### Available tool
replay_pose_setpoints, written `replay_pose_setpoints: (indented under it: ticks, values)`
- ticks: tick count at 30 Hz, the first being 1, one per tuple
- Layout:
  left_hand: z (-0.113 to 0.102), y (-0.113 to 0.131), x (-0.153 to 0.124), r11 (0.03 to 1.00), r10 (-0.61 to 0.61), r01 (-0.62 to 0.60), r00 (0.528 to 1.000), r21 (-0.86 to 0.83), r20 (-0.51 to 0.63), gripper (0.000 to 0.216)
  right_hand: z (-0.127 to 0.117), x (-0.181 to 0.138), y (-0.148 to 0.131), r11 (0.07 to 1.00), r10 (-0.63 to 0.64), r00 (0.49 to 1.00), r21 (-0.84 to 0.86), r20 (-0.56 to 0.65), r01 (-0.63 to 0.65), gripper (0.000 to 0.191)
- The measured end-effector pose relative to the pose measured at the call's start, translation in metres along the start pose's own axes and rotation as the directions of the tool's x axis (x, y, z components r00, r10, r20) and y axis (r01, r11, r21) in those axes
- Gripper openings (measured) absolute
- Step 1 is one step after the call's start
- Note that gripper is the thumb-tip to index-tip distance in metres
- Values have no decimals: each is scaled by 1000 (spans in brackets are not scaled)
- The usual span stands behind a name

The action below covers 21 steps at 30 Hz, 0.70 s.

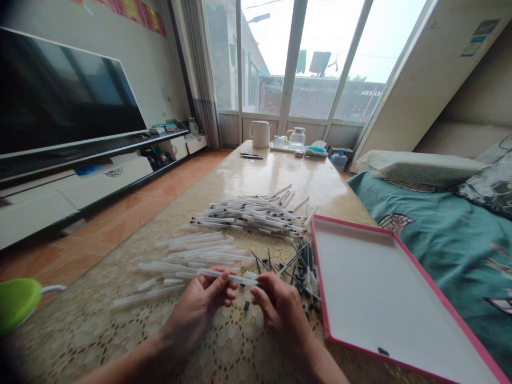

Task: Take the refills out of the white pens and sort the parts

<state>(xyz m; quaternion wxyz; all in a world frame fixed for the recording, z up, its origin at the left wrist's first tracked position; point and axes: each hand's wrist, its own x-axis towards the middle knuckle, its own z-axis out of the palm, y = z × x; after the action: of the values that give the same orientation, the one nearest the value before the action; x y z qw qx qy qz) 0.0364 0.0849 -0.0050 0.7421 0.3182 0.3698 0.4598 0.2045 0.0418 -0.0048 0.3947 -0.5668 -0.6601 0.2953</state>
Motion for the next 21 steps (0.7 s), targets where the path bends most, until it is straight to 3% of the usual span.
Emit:
replay_pose_setpoints:
  ticks: [3,8,11,21]
  values:
    - [-1,-1,0,1000,1,-1,1000,0,4,23,-1,0,1,998,-34,999,-59,-11,33,37]
    - [0,0,0,1000,13,-13,1000,-11,2,22,1,-2,2,988,57,998,143,3,-57,16]
    - [0,1,-1,1000,3,-3,1000,-8,5,22,3,-2,4,969,91,996,227,26,-94,18]
    - [-1,2,-3,1000,12,-12,1000,-28,-16,19,-2,0,2,974,104,994,204,-18,-99,17]
